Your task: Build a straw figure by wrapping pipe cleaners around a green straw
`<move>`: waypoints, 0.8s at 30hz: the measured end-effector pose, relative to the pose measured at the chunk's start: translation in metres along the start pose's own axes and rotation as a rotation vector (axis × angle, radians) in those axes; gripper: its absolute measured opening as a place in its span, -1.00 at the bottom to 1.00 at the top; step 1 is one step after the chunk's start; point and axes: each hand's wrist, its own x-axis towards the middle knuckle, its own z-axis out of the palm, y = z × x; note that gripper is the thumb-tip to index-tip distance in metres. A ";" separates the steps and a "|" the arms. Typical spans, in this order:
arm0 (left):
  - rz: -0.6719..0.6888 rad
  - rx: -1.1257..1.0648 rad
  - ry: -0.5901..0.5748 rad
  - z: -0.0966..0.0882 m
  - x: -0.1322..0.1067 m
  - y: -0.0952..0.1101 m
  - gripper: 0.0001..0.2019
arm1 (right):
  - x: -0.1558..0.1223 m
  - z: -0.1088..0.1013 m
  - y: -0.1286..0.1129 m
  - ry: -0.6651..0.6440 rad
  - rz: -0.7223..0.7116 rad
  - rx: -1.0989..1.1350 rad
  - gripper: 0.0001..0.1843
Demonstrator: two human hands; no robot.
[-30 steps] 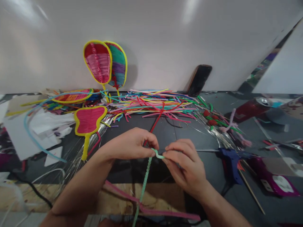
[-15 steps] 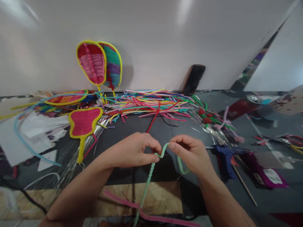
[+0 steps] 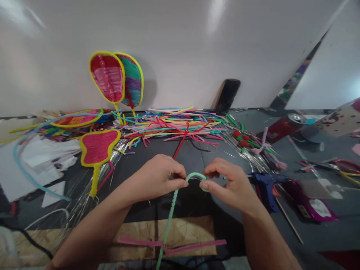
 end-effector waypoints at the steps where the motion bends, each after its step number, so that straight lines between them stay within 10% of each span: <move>1: -0.006 0.013 -0.002 0.000 0.000 0.000 -0.87 | 0.000 -0.002 0.000 -0.027 -0.009 -0.041 -0.83; 8: -0.030 0.102 -0.005 0.000 0.000 0.000 -0.87 | -0.004 0.003 -0.009 -0.095 0.038 -0.118 -0.81; 18: -0.022 0.134 -0.002 0.001 0.000 0.005 -0.87 | -0.006 0.019 -0.013 -0.293 0.590 1.062 -0.71; 24: -0.024 0.160 -0.007 -0.001 -0.002 0.007 -0.84 | -0.003 0.015 -0.009 -0.233 0.565 1.028 -0.76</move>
